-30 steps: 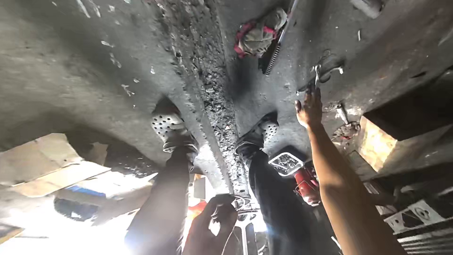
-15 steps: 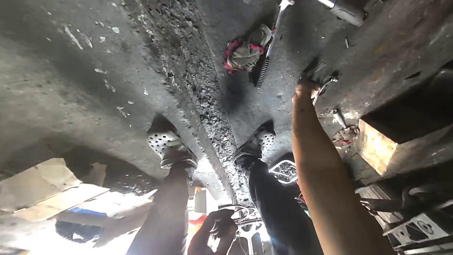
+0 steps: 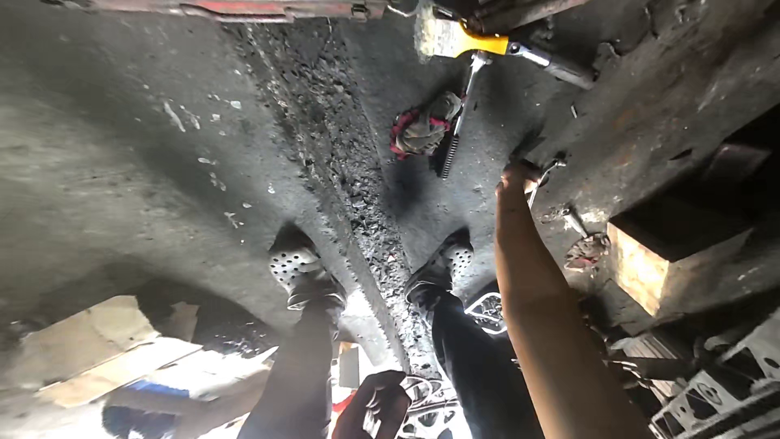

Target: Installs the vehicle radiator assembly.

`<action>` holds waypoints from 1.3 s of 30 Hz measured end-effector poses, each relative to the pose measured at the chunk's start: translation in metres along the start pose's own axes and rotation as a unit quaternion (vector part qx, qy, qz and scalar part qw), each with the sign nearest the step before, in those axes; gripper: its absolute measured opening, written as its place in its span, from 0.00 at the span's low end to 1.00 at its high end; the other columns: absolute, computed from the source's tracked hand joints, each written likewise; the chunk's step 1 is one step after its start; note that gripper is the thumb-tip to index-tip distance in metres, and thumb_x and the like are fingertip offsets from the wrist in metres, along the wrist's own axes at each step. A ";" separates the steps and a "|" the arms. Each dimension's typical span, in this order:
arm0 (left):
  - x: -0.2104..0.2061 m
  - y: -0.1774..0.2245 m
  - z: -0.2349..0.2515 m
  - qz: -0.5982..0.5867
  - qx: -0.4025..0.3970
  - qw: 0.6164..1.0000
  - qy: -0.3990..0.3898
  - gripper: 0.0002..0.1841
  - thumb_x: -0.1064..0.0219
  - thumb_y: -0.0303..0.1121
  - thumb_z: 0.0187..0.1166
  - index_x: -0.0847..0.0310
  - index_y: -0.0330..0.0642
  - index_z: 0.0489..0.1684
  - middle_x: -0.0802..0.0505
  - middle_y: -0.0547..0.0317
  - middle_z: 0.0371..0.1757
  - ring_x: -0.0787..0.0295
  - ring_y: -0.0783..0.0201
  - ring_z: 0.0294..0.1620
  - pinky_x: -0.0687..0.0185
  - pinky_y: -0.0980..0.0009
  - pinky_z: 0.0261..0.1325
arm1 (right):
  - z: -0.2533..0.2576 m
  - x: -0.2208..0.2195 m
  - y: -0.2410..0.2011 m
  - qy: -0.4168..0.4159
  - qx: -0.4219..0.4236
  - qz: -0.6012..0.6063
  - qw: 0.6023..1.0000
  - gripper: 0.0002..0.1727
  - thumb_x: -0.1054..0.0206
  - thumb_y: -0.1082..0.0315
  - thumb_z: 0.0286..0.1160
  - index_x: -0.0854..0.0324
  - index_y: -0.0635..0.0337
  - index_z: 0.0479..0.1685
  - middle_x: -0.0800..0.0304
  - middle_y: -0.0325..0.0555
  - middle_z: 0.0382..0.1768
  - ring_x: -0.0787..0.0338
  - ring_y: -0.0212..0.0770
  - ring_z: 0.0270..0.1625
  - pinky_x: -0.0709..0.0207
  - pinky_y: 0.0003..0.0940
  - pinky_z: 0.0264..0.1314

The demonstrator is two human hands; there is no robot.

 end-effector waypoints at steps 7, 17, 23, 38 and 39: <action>0.046 0.018 -0.010 0.229 -0.074 0.963 0.119 0.16 0.33 0.30 0.78 0.15 0.28 0.59 0.05 0.47 0.39 0.07 0.58 0.36 0.09 0.59 0.44 | -0.128 0.034 0.055 -0.193 0.105 0.008 0.975 0.22 0.31 0.64 0.81 0.20 0.69 0.68 0.13 0.65 0.61 0.13 0.56 0.62 0.20 0.55 0.68; 0.024 0.184 -0.202 0.591 -0.358 0.722 -0.014 0.26 0.35 0.39 0.81 0.22 0.44 0.79 0.18 0.32 0.76 0.24 0.26 0.77 0.34 0.29 0.75 | -0.457 0.253 0.047 -0.493 0.043 0.068 0.866 0.15 0.30 0.67 0.80 0.15 0.67 0.59 0.08 0.50 0.48 0.11 0.36 0.44 0.16 0.37 0.53; -0.007 0.238 -0.321 0.687 -0.456 0.558 -0.096 0.20 0.37 0.33 0.82 0.15 0.40 0.71 0.11 0.38 0.71 0.21 0.31 0.76 0.34 0.32 0.80 | -0.551 0.370 0.021 -0.513 0.016 0.189 0.837 0.17 0.33 0.69 0.82 0.18 0.68 0.64 0.10 0.52 0.51 0.10 0.37 0.46 0.15 0.37 0.56; -0.262 0.270 -0.461 0.685 -0.626 0.244 -0.282 0.11 0.35 0.25 0.79 0.10 0.36 0.53 0.07 0.40 0.56 0.07 0.41 0.58 0.12 0.45 0.59 | -0.460 0.587 0.085 -0.332 -0.061 0.615 0.713 0.14 0.45 0.66 0.90 0.23 0.68 0.59 0.13 0.47 0.32 0.14 0.39 0.29 0.17 0.37 0.35; -0.282 0.273 -0.467 0.687 -0.617 0.253 -0.287 0.12 0.36 0.26 0.80 0.10 0.36 0.55 0.07 0.39 0.59 0.08 0.40 0.60 0.12 0.44 0.60 | -0.449 0.600 0.099 -0.312 -0.071 0.627 0.711 0.15 0.45 0.65 0.90 0.24 0.68 0.62 0.13 0.48 0.33 0.14 0.40 0.30 0.16 0.38 0.36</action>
Point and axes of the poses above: each hand's wrist, its own z-axis towards the middle knuckle, its own x-axis out of the back of the hand, y = z × x, the point moved 10 cm from there along z, towards the middle knuckle
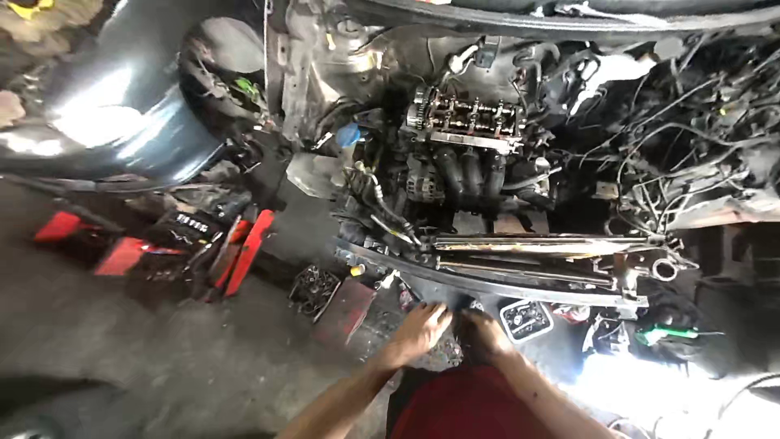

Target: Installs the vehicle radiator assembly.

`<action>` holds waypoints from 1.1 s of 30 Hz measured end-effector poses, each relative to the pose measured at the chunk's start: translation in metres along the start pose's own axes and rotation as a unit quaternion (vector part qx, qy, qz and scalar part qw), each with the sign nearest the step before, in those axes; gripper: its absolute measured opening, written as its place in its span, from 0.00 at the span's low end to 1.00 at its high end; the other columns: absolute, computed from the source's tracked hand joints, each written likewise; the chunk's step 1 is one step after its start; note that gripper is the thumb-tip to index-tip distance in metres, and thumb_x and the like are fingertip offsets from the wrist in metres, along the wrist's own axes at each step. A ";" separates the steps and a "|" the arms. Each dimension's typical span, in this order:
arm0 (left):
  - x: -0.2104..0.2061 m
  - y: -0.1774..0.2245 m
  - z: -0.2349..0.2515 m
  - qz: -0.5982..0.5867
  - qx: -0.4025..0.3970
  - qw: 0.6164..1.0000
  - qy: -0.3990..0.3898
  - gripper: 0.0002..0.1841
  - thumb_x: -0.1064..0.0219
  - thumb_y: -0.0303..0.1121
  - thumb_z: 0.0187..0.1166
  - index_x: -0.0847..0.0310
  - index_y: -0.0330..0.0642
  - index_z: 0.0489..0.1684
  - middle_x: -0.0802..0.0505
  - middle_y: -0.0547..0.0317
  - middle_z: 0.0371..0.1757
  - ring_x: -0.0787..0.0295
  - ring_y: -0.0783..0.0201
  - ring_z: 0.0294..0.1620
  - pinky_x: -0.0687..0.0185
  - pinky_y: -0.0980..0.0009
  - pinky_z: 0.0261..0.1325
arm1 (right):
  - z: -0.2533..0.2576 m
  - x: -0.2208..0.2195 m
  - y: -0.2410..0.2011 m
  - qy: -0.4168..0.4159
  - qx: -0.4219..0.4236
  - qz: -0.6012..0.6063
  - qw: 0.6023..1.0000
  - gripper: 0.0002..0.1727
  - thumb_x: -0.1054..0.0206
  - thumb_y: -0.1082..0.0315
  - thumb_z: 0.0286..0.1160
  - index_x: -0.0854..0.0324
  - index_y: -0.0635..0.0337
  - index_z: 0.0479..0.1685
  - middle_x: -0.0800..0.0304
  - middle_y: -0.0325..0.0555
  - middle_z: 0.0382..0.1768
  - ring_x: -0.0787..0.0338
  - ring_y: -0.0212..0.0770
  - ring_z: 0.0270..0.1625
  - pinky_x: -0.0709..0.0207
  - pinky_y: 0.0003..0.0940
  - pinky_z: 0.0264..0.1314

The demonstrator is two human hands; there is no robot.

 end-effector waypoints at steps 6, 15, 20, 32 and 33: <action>0.087 0.008 0.098 0.026 -0.006 0.984 0.178 0.11 0.32 0.28 0.79 0.06 0.39 0.52 0.06 0.38 0.50 0.05 0.42 0.49 0.07 0.50 0.50 | -0.012 0.100 -0.063 0.090 0.134 -0.047 0.986 0.14 0.41 0.67 0.88 0.21 0.69 0.60 0.11 0.47 0.34 0.11 0.36 0.31 0.13 0.36 0.38; 0.079 0.000 0.167 0.130 -0.133 0.980 0.069 0.11 0.33 0.25 0.79 0.07 0.37 0.53 0.05 0.42 0.47 0.06 0.43 0.52 0.10 0.49 0.56 | -0.012 0.126 -0.072 0.141 0.201 -0.073 0.967 0.14 0.38 0.69 0.83 0.20 0.69 0.59 0.09 0.49 0.43 0.08 0.37 0.38 0.11 0.36 0.45; 0.075 -0.009 0.168 0.140 -0.200 0.969 0.038 0.12 0.34 0.25 0.78 0.08 0.36 0.54 0.05 0.43 0.46 0.05 0.45 0.49 0.09 0.52 0.54 | -0.021 0.125 -0.072 0.181 0.220 -0.051 0.957 0.13 0.38 0.69 0.82 0.20 0.68 0.57 0.09 0.46 0.41 0.08 0.33 0.36 0.12 0.31 0.41; 0.066 -0.016 0.176 0.102 -0.259 0.961 0.001 0.12 0.35 0.22 0.77 0.08 0.33 0.51 0.06 0.41 0.43 0.05 0.43 0.45 0.08 0.51 0.47 | -0.016 0.099 -0.064 0.241 0.259 -0.060 0.933 0.17 0.36 0.64 0.79 0.20 0.66 0.59 0.09 0.45 0.45 0.08 0.32 0.42 0.12 0.32 0.49; 0.065 -0.017 0.177 0.098 -0.257 0.961 -0.006 0.12 0.36 0.22 0.78 0.08 0.33 0.52 0.06 0.40 0.43 0.05 0.42 0.46 0.08 0.51 0.48 | -0.016 0.097 -0.064 0.243 0.260 -0.061 0.933 0.17 0.36 0.64 0.79 0.20 0.67 0.60 0.09 0.45 0.46 0.08 0.32 0.42 0.12 0.32 0.49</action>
Point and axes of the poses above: each hand's wrist, its own z-axis towards the middle knuckle, its own x-axis out of the back of the hand, y = z × x, the point moved 10 cm from there along z, towards the middle knuckle
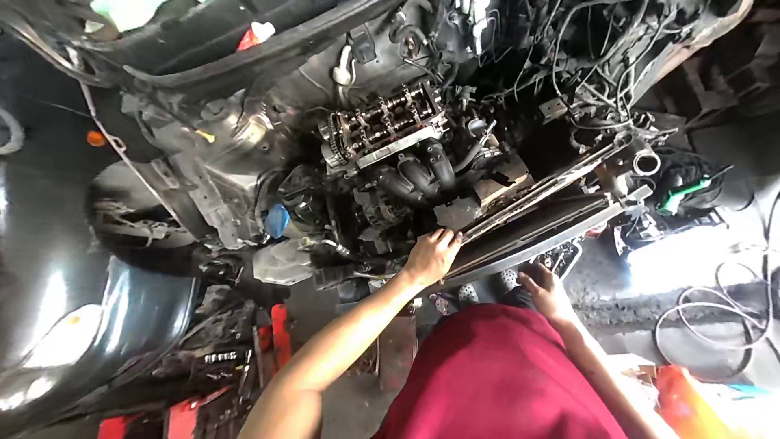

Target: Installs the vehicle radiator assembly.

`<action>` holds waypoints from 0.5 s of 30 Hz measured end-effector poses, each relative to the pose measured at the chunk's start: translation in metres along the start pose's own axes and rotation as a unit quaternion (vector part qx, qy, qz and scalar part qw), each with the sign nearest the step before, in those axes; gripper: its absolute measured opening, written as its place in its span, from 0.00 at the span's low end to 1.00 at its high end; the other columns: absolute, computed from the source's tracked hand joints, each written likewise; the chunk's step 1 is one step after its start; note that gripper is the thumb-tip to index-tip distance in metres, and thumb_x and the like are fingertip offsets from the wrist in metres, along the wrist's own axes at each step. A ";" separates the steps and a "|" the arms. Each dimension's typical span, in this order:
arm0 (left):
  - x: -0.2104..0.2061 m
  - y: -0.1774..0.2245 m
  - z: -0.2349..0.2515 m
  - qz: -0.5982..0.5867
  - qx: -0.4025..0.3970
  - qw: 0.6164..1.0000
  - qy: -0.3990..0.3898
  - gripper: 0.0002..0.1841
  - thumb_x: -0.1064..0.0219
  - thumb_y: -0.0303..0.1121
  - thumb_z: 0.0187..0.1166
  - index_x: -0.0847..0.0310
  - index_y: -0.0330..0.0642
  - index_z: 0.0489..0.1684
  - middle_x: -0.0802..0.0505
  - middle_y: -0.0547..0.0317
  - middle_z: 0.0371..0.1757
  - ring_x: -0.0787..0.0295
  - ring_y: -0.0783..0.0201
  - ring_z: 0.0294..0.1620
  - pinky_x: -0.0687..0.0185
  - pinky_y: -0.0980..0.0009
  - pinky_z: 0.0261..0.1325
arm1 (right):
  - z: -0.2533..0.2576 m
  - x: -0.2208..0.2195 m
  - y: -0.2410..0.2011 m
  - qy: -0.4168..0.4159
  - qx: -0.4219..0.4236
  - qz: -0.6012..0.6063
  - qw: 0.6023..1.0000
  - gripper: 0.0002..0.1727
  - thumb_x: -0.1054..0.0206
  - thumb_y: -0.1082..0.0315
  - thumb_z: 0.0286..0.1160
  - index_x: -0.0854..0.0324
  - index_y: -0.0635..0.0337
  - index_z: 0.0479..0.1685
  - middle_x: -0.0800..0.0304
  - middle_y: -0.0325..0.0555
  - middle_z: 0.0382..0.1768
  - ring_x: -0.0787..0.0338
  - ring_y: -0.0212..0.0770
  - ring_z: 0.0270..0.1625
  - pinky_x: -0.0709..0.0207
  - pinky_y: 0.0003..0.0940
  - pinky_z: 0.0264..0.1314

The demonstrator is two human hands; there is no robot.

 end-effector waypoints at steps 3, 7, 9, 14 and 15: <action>-0.001 -0.003 -0.001 -0.011 -0.005 1.000 -0.002 0.12 0.37 0.23 0.79 0.09 0.32 0.53 0.06 0.39 0.44 0.05 0.42 0.45 0.08 0.50 0.47 | -0.002 -0.003 -0.002 0.017 0.005 0.000 1.000 0.17 0.36 0.65 0.79 0.19 0.67 0.58 0.09 0.45 0.45 0.08 0.31 0.41 0.12 0.32 0.49; -0.001 -0.006 -0.005 -0.024 0.005 1.000 0.004 0.13 0.37 0.25 0.79 0.08 0.33 0.53 0.06 0.38 0.44 0.04 0.41 0.45 0.08 0.49 0.45 | -0.003 -0.004 -0.007 0.038 0.012 -0.010 0.999 0.18 0.37 0.62 0.78 0.19 0.66 0.58 0.08 0.45 0.44 0.08 0.32 0.42 0.12 0.33 0.49; -0.002 -0.007 -0.006 -0.024 0.006 1.000 0.008 0.13 0.36 0.25 0.78 0.08 0.33 0.52 0.05 0.38 0.44 0.04 0.41 0.44 0.08 0.48 0.43 | -0.004 -0.006 -0.007 0.045 0.011 -0.014 0.999 0.19 0.36 0.61 0.78 0.19 0.66 0.60 0.08 0.46 0.46 0.07 0.33 0.43 0.12 0.35 0.51; -0.003 -0.005 -0.005 -0.027 -0.008 1.000 0.010 0.12 0.36 0.25 0.78 0.07 0.32 0.50 0.05 0.38 0.44 0.04 0.41 0.44 0.08 0.50 0.44 | -0.003 -0.013 -0.003 0.043 0.009 -0.009 0.999 0.18 0.36 0.62 0.78 0.19 0.65 0.58 0.09 0.44 0.45 0.08 0.31 0.43 0.13 0.32 0.50; -0.003 -0.005 -0.005 -0.027 -0.011 1.000 0.011 0.12 0.36 0.24 0.77 0.07 0.31 0.49 0.05 0.38 0.44 0.04 0.41 0.44 0.08 0.50 0.44 | -0.003 -0.014 -0.003 0.042 0.007 -0.008 0.999 0.17 0.36 0.62 0.79 0.19 0.65 0.58 0.09 0.44 0.45 0.08 0.31 0.43 0.13 0.32 0.51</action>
Point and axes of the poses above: each hand's wrist, its own z-axis towards the middle knuckle, its own x-axis out of the back of the hand, y = z × x, the point moved 10 cm from there along z, towards the middle knuckle
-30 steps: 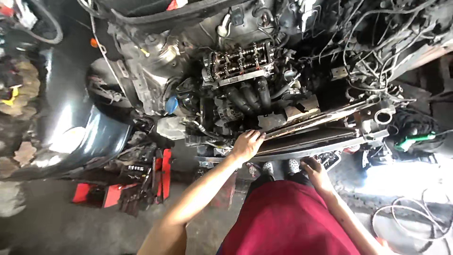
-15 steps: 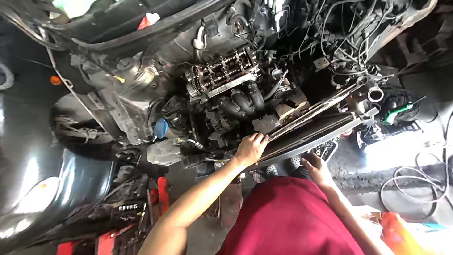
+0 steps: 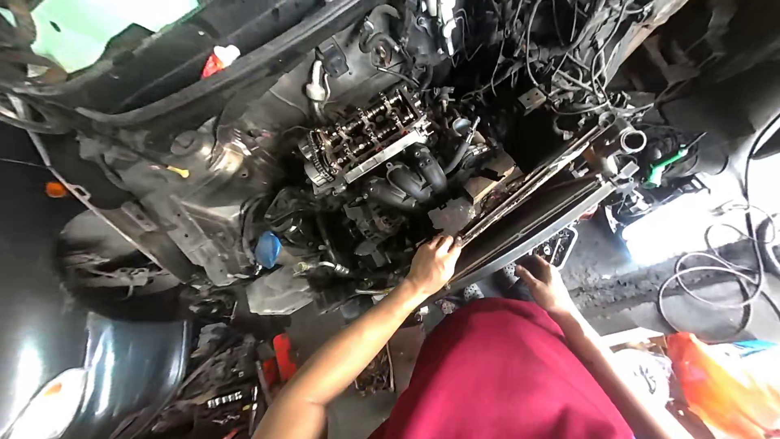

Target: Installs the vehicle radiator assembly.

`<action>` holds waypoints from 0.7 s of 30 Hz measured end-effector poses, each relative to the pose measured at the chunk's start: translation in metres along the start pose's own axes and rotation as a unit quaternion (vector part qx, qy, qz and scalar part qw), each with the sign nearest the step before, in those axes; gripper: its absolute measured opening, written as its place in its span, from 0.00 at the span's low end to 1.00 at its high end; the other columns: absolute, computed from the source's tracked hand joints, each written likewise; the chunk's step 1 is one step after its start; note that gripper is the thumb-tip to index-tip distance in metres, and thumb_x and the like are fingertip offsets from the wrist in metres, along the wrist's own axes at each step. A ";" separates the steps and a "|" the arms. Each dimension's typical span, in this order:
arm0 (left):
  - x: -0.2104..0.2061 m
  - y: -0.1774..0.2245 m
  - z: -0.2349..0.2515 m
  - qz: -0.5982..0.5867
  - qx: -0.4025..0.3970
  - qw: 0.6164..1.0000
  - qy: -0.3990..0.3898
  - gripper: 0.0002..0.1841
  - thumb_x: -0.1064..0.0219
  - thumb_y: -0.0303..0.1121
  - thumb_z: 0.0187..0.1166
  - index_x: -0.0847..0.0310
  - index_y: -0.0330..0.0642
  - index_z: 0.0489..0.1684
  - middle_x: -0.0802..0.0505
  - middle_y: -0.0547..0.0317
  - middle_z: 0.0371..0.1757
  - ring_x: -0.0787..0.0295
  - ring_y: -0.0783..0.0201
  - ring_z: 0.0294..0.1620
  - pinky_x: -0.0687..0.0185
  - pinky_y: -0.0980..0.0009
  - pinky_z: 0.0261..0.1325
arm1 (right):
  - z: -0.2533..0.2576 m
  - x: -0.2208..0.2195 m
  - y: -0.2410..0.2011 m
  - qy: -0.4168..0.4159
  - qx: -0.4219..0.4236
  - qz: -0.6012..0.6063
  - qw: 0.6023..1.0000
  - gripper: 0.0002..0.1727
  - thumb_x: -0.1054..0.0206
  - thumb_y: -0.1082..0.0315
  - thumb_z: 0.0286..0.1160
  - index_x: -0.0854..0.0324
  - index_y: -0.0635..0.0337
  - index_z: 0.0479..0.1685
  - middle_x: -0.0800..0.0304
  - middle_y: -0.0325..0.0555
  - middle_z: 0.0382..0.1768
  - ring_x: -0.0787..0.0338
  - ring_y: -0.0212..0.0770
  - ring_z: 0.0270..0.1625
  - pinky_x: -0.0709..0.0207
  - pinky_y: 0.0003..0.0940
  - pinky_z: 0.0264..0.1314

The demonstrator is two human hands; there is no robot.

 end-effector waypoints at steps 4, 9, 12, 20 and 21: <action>-0.001 -0.001 0.001 -0.012 -0.004 1.000 0.004 0.11 0.36 0.23 0.76 0.07 0.30 0.47 0.05 0.38 0.43 0.04 0.42 0.43 0.07 0.51 0.44 | 0.001 -0.001 0.003 0.005 0.000 0.004 1.000 0.17 0.37 0.62 0.78 0.18 0.64 0.57 0.09 0.43 0.44 0.09 0.30 0.42 0.13 0.32 0.50; 0.000 -0.001 0.002 -0.013 -0.007 1.000 0.004 0.11 0.35 0.23 0.75 0.07 0.31 0.46 0.05 0.39 0.42 0.04 0.43 0.41 0.07 0.52 0.43 | 0.004 -0.003 0.008 0.004 0.001 0.003 1.000 0.16 0.36 0.61 0.77 0.18 0.64 0.55 0.09 0.42 0.43 0.09 0.30 0.41 0.13 0.32 0.49; -0.001 -0.001 0.002 -0.015 -0.013 1.000 0.009 0.10 0.35 0.23 0.75 0.07 0.31 0.44 0.06 0.40 0.41 0.04 0.44 0.40 0.07 0.53 0.42 | 0.003 -0.008 0.008 -0.011 -0.010 -0.002 1.000 0.17 0.36 0.61 0.79 0.18 0.64 0.57 0.09 0.43 0.45 0.09 0.31 0.43 0.14 0.32 0.51; -0.001 -0.002 0.003 -0.022 -0.012 1.000 -0.010 0.10 0.36 0.23 0.75 0.07 0.30 0.43 0.06 0.39 0.42 0.04 0.43 0.41 0.08 0.52 0.43 | 0.006 -0.010 0.008 -0.029 -0.018 -0.012 0.999 0.18 0.37 0.60 0.80 0.18 0.64 0.59 0.09 0.45 0.45 0.09 0.33 0.43 0.14 0.34 0.51; -0.001 -0.002 0.004 -0.022 -0.010 1.000 -0.014 0.10 0.36 0.23 0.75 0.07 0.30 0.43 0.06 0.39 0.42 0.04 0.43 0.42 0.08 0.51 0.43 | 0.006 -0.009 0.008 -0.027 -0.018 -0.014 0.999 0.18 0.37 0.60 0.80 0.18 0.64 0.59 0.09 0.46 0.46 0.08 0.33 0.44 0.13 0.35 0.52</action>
Point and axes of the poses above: each hand's wrist, its own z-axis towards the middle knuckle, its own x-axis out of the back of the hand, y = z × x, the point moved 10 cm from there along z, towards the middle knuckle
